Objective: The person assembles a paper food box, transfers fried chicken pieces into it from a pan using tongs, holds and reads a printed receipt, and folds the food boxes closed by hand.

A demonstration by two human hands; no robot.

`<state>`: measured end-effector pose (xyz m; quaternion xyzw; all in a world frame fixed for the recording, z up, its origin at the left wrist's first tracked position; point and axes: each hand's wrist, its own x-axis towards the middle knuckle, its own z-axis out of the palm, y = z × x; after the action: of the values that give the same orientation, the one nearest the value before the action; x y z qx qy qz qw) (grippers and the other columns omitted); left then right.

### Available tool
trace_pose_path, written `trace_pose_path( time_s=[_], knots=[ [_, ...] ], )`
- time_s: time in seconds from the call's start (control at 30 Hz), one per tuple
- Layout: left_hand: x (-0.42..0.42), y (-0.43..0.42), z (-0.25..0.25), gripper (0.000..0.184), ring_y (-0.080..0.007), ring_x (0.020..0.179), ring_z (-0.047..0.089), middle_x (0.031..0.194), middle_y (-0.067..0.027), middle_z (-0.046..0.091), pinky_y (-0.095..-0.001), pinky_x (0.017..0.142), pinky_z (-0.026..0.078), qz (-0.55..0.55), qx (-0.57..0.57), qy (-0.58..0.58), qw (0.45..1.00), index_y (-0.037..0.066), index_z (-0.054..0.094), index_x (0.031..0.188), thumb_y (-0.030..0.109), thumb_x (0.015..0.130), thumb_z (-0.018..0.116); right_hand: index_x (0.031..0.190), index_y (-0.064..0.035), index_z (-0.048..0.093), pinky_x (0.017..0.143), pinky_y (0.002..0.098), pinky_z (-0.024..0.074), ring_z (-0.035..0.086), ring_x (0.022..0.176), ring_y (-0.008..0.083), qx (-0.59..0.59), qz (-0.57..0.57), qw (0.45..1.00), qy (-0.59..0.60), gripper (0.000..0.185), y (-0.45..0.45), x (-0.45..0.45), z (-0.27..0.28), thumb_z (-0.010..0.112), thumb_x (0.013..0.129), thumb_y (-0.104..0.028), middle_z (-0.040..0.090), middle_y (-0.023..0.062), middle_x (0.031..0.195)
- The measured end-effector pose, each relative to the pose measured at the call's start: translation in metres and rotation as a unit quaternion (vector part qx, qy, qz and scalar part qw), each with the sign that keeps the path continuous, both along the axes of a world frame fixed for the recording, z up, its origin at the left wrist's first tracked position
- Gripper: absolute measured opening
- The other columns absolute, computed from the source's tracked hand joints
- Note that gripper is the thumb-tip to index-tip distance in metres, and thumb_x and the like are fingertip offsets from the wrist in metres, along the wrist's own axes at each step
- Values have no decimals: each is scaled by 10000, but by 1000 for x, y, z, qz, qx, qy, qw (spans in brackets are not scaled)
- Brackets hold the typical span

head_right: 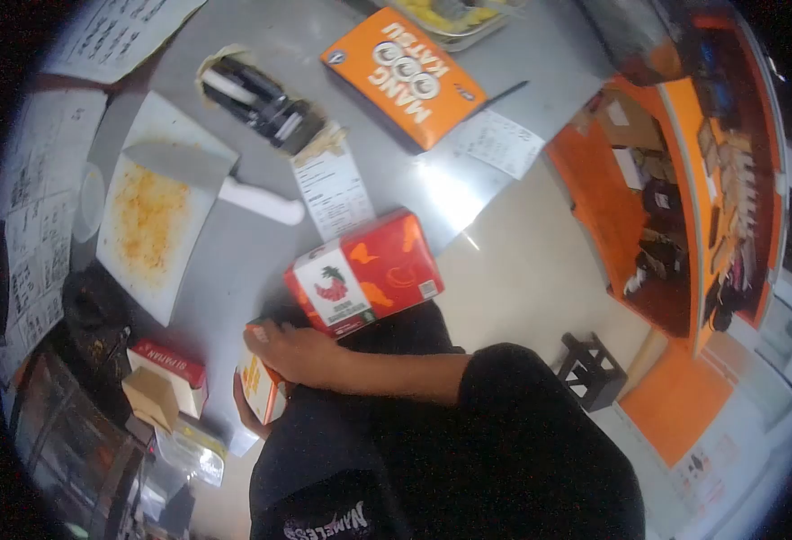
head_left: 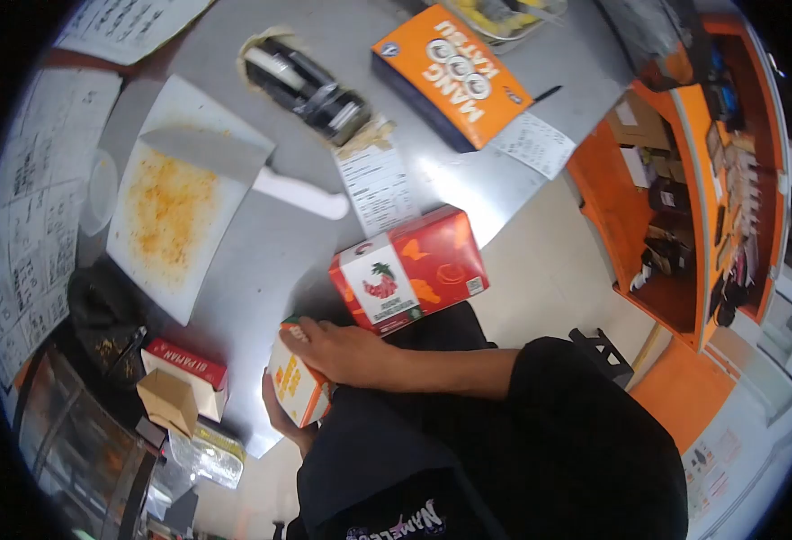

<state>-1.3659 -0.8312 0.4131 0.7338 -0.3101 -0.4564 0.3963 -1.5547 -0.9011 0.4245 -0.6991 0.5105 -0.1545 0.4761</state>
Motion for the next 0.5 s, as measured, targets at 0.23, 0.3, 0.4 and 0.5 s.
trace_pose_path(
  time_s=[0.23,0.3,0.4,0.5],
  knots=[
    [27,13,-19,674,-304,1066,577,1162,-191,548,-398,931,459,-218,-146,-163,951,-31,408,1351,161,798,744,1394,-65,351,666,413,547,647,825,335,-25,25,999,39,555,6,0,0,535,876,-140,592,211,988],
    [20,10,-14,663,-300,1059,578,1154,-183,545,-407,929,457,-245,-161,-188,937,-24,415,1352,160,803,738,1389,-67,355,664,411,544,649,818,328,-23,26,999,37,543,5,-1,1,533,881,-137,596,204,978],
    [29,11,-16,567,-273,1084,562,1134,-150,536,-404,941,453,-217,-125,-171,953,-16,435,1350,158,860,663,1377,-63,363,662,413,540,651,811,322,-5,17,1000,-2,535,4,-1,-3,540,877,-130,600,201,964],
    [34,12,-21,488,-254,1114,540,1117,-119,524,-399,956,450,-190,-108,-152,964,-9,459,1348,166,909,580,1361,-31,366,670,417,539,655,813,330,45,-37,997,-53,532,5,-2,2,551,871,-126,600,208,955]
  ],
)
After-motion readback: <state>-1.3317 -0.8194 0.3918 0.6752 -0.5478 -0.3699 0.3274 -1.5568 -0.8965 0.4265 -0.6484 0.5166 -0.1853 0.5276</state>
